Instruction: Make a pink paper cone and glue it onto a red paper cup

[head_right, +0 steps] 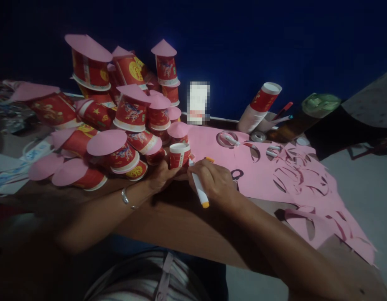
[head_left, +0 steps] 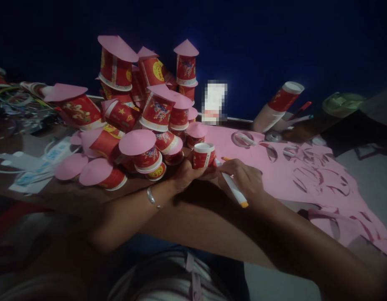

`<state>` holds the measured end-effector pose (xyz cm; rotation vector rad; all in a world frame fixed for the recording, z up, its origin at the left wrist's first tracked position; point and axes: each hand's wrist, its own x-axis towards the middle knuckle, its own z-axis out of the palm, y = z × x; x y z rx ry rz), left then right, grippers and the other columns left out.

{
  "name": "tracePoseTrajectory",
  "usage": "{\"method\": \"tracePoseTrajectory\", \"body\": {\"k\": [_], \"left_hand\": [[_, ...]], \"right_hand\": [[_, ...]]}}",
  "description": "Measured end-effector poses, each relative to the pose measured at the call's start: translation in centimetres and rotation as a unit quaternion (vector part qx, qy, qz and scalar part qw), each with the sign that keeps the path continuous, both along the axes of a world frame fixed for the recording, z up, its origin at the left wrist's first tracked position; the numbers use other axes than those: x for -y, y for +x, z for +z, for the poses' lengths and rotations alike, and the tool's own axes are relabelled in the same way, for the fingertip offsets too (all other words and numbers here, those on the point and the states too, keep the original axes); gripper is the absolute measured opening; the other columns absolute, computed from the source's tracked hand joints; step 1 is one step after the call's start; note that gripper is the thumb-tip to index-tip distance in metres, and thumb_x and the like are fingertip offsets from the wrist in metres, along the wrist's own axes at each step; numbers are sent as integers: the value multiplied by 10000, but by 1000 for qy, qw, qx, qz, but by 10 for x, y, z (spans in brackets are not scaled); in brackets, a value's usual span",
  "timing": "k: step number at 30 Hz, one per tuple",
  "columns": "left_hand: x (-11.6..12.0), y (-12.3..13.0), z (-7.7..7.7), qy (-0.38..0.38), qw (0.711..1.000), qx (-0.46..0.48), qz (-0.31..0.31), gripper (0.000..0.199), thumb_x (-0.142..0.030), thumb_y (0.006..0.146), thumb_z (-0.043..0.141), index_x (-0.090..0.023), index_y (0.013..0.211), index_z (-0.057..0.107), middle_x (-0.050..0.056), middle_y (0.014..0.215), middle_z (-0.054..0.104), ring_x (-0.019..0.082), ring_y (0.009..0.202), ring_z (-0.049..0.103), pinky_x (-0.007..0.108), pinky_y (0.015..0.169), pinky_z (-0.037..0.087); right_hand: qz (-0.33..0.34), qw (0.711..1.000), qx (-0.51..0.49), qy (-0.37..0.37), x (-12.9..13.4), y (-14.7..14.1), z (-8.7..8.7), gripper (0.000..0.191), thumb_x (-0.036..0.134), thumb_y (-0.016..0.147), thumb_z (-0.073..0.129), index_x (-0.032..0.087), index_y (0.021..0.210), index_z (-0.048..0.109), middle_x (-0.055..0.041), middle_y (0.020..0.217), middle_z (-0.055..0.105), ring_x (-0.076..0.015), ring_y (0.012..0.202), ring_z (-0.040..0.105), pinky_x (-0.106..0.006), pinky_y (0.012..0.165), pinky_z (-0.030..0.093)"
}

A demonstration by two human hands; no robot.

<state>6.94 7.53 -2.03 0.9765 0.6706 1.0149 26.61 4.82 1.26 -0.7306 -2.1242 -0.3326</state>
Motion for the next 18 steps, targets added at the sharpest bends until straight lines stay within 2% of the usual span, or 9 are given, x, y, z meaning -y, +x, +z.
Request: {"method": "tracePoseTrajectory", "body": {"k": [8,13,18], "left_hand": [[0,-1,-1,-3,1000,10,5,672,-502,652,957,-179,1155,650,122,1158,759,324,1094,745,537,1032,583],[0,-1,-1,-6,1000,21,-14,632,-483,694,935,-184,1166,642,113,1166,762,319,1094,750,522,1000,600],[-2,-2,0,23,997,-71,17,666,-458,666,948,-162,1190,661,140,1176,779,326,1089,749,514,1019,573]], "right_hand": [[-2,1000,3,-4,-1,1,-3,176,81,948,664,165,1093,615,-44,883,743,-173,755,724,-272,620,572],[-8,1000,-10,-22,0,3,-6,190,103,951,664,202,1111,637,-22,891,755,-171,765,739,-276,629,590],[30,999,-10,5,6,3,-1,236,94,920,716,157,1138,653,-66,932,774,-190,823,758,-289,683,619]]}}
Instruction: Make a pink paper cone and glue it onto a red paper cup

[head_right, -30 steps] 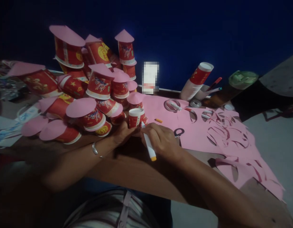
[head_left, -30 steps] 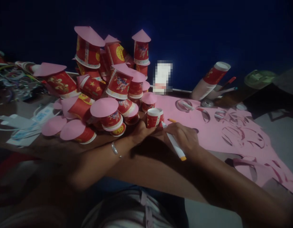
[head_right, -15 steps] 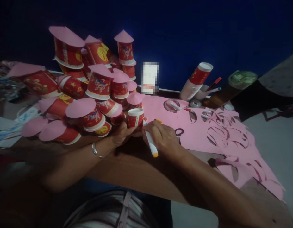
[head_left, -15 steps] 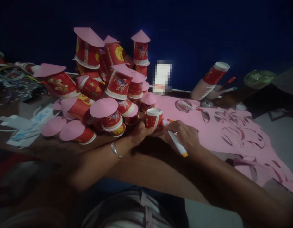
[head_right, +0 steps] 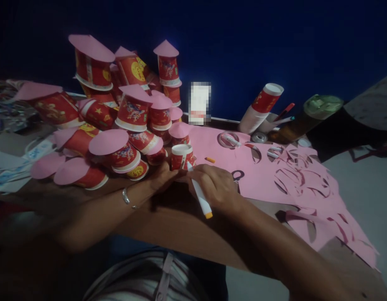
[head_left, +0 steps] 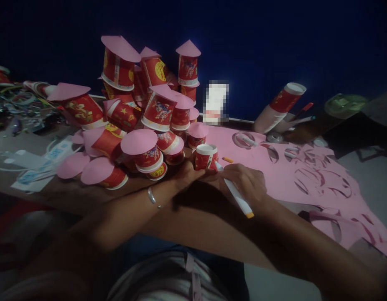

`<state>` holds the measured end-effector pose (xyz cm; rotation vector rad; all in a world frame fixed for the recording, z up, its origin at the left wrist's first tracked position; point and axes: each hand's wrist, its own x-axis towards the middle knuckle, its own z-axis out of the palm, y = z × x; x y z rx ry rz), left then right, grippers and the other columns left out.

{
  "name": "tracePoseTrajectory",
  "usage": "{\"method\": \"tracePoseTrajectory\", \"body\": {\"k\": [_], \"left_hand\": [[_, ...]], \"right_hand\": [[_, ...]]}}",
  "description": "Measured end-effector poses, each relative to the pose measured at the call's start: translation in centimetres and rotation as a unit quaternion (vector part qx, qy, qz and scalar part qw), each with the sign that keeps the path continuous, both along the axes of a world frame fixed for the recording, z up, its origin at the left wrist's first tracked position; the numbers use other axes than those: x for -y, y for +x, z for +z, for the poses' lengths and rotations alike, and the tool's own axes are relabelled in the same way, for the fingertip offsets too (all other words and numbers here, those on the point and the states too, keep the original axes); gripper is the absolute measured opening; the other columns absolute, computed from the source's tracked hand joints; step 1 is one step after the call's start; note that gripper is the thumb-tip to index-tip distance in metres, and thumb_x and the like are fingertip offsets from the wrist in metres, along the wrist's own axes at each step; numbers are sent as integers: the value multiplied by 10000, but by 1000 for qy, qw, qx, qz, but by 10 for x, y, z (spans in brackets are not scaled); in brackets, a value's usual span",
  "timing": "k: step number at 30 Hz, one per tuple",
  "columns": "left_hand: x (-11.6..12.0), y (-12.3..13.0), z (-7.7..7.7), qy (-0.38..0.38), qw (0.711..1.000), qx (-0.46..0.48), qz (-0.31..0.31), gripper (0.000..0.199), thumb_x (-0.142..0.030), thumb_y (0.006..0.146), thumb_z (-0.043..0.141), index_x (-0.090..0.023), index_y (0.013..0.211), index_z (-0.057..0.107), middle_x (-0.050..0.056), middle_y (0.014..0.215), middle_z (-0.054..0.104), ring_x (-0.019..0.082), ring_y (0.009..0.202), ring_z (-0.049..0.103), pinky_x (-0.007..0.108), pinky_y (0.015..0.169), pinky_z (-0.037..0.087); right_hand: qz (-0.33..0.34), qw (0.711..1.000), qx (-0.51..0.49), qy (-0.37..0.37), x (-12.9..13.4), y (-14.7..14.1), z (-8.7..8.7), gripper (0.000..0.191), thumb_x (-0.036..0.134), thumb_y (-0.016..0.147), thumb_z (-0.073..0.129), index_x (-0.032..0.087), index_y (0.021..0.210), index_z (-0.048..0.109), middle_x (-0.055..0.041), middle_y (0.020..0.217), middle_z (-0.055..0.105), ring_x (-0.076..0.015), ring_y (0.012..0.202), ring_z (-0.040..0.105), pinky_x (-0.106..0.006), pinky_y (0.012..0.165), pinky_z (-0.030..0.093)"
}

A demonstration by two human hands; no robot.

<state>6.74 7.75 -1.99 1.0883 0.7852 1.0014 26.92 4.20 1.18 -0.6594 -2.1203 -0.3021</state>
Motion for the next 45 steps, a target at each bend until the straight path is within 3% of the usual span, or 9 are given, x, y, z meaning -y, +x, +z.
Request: {"method": "tracePoseTrajectory", "body": {"k": [4,14,21,29,38,45], "left_hand": [[1,-1,6,-5,1000,-30,4,723,-468,627,963,-155,1206,663,157,1226,775,340,1156,732,507,1073,538],[3,0,17,-19,999,-51,5,825,-502,533,1011,-162,1196,657,162,1215,784,360,1144,739,483,1014,577],[2,0,9,-9,999,-31,-5,842,-531,539,1005,-180,1218,650,147,1175,795,341,1106,753,473,988,588],[1,-1,10,-1,999,-40,-7,786,-523,603,974,-153,1222,663,174,1243,771,343,1159,734,477,1040,558],[1,-1,3,7,1000,-9,-9,714,-468,663,948,-152,1232,654,154,1201,771,307,1091,741,466,1010,558],[-1,-3,-2,15,1000,-2,-25,730,-503,697,926,-153,1276,654,169,1253,756,329,1143,725,494,1047,537]], "right_hand": [[13,1000,7,-4,3,-3,7,227,101,945,685,161,1162,653,-65,912,774,-188,795,751,-287,642,608],[7,999,20,-24,5,-2,10,202,105,966,671,147,1161,637,-83,951,769,-192,833,752,-290,665,603],[5,999,20,-29,2,-1,7,234,104,962,669,165,1186,640,-75,954,771,-196,838,752,-293,668,609],[11,999,35,-6,3,-6,15,108,84,969,656,146,1053,627,-50,839,740,-168,731,717,-274,607,584],[7,999,33,-12,5,-9,17,105,83,966,652,166,1017,613,-15,788,719,-148,676,694,-257,570,545],[7,999,38,-4,5,-10,18,109,75,965,643,173,993,604,-4,761,709,-141,660,683,-261,570,530]]}}
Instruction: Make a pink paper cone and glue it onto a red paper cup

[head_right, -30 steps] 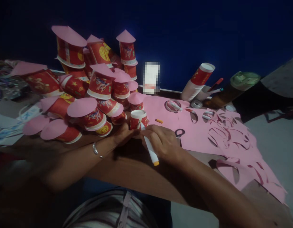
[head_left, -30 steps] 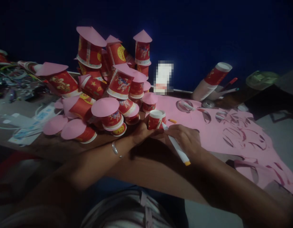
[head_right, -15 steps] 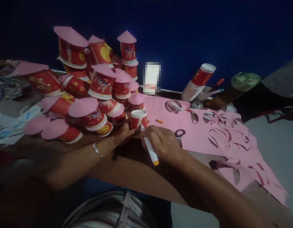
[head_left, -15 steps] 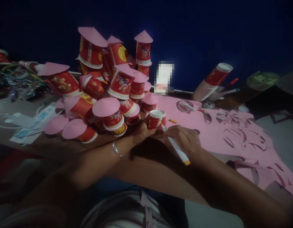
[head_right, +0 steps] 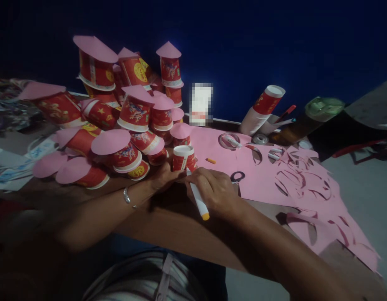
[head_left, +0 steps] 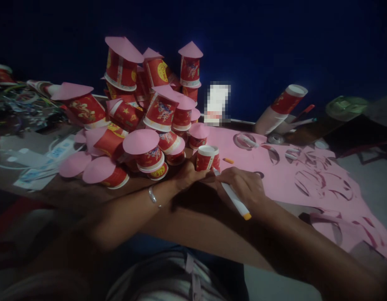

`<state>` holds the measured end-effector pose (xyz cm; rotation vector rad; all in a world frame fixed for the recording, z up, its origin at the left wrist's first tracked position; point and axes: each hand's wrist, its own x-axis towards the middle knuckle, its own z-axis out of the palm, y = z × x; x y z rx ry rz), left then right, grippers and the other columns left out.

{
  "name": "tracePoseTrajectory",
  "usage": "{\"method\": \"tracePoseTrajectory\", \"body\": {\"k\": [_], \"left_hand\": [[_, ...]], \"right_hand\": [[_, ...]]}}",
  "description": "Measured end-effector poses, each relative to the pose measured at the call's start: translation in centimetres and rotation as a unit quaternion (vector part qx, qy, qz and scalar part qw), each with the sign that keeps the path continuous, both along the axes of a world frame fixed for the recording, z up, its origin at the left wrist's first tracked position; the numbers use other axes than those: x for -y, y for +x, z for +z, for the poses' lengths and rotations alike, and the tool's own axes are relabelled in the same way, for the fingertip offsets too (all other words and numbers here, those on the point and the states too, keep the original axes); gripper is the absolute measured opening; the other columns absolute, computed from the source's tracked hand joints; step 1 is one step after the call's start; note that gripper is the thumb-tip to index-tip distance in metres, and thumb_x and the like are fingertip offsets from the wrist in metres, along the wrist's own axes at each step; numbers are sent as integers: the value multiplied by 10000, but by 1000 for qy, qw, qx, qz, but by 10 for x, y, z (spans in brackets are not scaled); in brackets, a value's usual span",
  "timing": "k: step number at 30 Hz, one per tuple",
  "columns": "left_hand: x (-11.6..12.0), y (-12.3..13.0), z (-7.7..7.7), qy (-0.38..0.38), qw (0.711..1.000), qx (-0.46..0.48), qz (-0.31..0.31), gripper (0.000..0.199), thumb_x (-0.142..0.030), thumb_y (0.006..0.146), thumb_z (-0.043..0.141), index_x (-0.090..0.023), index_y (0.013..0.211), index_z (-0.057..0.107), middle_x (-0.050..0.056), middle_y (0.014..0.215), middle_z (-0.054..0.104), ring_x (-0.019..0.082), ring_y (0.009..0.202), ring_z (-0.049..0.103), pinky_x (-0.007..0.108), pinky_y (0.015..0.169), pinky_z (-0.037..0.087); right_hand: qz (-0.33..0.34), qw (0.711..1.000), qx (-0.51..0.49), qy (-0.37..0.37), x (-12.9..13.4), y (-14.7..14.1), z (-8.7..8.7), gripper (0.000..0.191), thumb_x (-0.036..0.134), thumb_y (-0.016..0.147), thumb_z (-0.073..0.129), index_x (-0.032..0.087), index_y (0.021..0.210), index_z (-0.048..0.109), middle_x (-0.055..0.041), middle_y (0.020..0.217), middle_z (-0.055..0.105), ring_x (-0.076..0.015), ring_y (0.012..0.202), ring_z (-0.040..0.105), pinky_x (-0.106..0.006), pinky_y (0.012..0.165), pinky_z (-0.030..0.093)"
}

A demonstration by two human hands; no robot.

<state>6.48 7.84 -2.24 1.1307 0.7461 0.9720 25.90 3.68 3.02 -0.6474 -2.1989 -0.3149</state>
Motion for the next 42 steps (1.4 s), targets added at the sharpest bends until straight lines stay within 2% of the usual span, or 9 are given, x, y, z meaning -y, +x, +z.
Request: {"method": "tracePoseTrajectory", "body": {"k": [10,16,21,24,27,30,34,39,42], "left_hand": [[-1,-2,-4,7,1000,-18,9,634,-465,733,899,-164,1246,682,149,1203,767,320,1110,727,481,1010,547],[-1,1,0,-22,1000,11,5,597,-429,646,962,-164,1127,728,138,1149,783,314,1058,731,476,980,559],[0,4,1,-46,997,64,-3,555,-394,657,964,-176,1120,747,115,1152,787,313,1096,730,506,1054,535],[1,4,2,-58,990,122,-30,570,-382,653,962,-188,1138,736,93,1103,791,306,1067,743,511,1039,552],[1,4,5,-60,987,149,-31,489,-292,718,917,-200,1153,716,70,1062,789,265,990,757,465,978,584],[0,5,9,-51,982,181,-25,463,-240,764,864,-212,1191,689,63,1095,780,244,980,756,415,941,594],[-1,6,8,-61,975,211,-20,431,-278,796,812,-196,1197,678,88,1156,768,286,1082,736,429,959,589],[0,3,4,-49,982,181,-36,440,-309,812,832,-199,1212,685,79,1093,766,250,986,726,387,886,573],[0,1,4,-24,989,134,-54,537,-281,776,881,-207,1263,667,90,1158,753,275,1064,707,420,936,558]], "right_hand": [[10,1000,-13,-3,1,1,0,133,75,957,648,181,1024,605,-1,767,717,-142,666,702,-257,563,556],[-15,999,-41,21,0,6,-2,151,119,985,659,199,1109,629,-18,823,710,-150,673,684,-269,576,549],[-47,997,-66,-21,-9,14,-20,290,131,1009,623,231,1280,615,16,753,615,-151,601,577,-286,543,467],[-78,990,-86,-86,-16,15,-32,298,204,1015,624,269,1303,584,-8,861,648,-175,668,632,-302,568,499],[-108,976,-110,-151,-20,12,-38,287,285,1041,598,286,1323,546,-25,949,660,-191,707,666,-313,572,530],[-93,972,-101,-189,-23,10,-41,336,385,1053,597,301,1367,511,-44,1011,670,-214,762,688,-338,604,572],[-69,971,-98,-205,-25,9,-45,490,483,1043,605,325,1470,424,-73,1091,668,-248,834,700,-385,655,609],[-71,970,-82,-218,-26,10,-51,601,549,1022,617,321,1520,371,-84,1110,645,-256,832,693,-397,653,611],[-71,973,-74,-208,-27,11,-52,622,568,1019,609,304,1527,366,-90,1114,645,-264,834,694,-407,658,612]]}}
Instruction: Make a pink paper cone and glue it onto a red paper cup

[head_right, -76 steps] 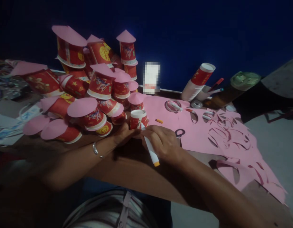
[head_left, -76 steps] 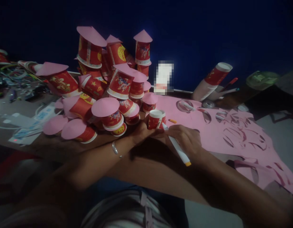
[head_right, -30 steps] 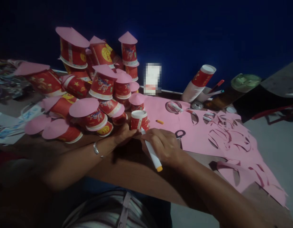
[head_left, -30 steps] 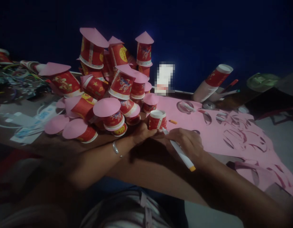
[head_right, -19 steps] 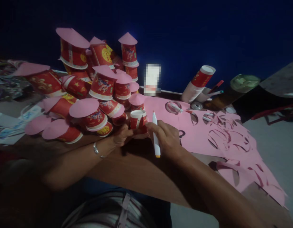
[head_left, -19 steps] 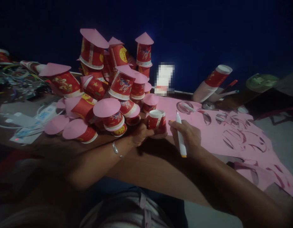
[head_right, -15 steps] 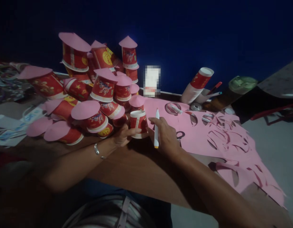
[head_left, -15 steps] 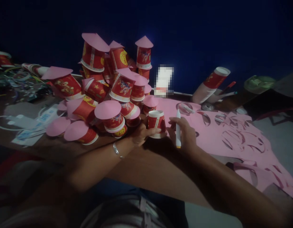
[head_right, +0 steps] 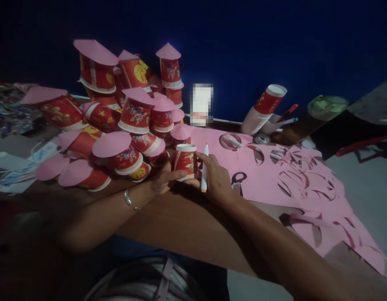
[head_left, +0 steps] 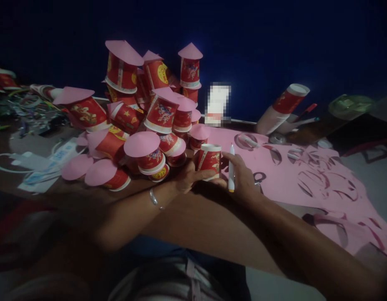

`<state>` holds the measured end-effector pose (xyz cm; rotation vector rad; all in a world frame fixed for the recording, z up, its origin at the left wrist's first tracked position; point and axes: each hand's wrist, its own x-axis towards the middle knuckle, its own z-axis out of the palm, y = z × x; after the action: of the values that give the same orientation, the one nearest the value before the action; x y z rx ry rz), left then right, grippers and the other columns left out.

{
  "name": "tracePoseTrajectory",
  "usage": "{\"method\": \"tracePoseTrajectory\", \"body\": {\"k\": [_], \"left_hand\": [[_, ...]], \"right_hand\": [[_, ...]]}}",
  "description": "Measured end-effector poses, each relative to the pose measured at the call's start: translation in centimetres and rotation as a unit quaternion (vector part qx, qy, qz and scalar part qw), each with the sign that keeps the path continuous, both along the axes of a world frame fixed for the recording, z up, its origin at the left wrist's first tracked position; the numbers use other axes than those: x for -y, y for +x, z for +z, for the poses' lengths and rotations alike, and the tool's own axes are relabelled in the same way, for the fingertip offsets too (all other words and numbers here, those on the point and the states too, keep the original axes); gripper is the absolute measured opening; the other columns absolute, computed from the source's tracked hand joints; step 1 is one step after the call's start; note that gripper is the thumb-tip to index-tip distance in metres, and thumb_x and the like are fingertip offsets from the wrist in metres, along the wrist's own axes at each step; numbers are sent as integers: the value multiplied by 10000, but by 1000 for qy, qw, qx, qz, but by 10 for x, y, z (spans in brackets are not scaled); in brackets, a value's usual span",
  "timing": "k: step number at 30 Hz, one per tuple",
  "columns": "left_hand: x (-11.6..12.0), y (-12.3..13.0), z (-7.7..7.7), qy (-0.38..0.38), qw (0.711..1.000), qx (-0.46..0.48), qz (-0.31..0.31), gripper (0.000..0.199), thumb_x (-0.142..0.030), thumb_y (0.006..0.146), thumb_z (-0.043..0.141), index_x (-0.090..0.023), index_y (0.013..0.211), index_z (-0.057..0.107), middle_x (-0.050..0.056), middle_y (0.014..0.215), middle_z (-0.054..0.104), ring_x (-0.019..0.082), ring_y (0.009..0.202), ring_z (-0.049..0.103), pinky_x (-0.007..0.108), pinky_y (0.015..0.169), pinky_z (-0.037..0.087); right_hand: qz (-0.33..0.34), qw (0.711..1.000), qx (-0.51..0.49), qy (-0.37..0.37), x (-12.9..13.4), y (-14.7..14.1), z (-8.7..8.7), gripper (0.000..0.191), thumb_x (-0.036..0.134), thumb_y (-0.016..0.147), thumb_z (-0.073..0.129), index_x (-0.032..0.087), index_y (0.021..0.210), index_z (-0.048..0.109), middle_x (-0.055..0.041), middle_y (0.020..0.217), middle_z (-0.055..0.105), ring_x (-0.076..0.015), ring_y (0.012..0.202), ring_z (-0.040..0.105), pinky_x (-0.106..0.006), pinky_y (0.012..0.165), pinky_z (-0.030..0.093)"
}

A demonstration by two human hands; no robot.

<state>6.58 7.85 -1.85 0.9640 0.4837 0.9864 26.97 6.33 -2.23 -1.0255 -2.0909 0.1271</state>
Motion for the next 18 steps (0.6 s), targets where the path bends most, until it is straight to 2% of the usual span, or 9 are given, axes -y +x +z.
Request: {"method": "tracePoseTrajectory", "body": {"k": [5,9,12,18], "left_hand": [[1,0,2,-10,1000,-18,16,603,-284,748,898,-207,1292,649,104,1196,748,317,1142,693,479,1016,525],[0,2,4,-47,999,17,17,553,-305,766,863,-207,1271,660,99,1137,763,294,1046,725,436,946,553],[0,2,4,-69,996,44,19,514,-292,762,839,-189,1242,686,86,1073,770,264,985,731,411,942,552],[-2,2,-2,-58,997,53,6,514,-284,773,808,-188,1264,693,86,1100,775,272,1036,729,422,988,539]], "right_hand": [[0,1000,-8,18,-4,0,-3,648,567,1007,625,300,1531,352,-84,1098,659,-254,794,691,-393,642,604],[-1,999,-26,19,-4,0,-6,637,510,993,662,312,1523,370,-85,1104,664,-257,794,694,-388,636,597],[-6,999,-35,8,-3,0,-7,585,416,976,693,310,1484,423,-74,1084,656,-247,791,691,-380,648,597],[17,999,-48,3,-1,2,-7,561,205,934,656,303,1445,443,-38,1029,630,-221,796,679,-373,666,605]]}}
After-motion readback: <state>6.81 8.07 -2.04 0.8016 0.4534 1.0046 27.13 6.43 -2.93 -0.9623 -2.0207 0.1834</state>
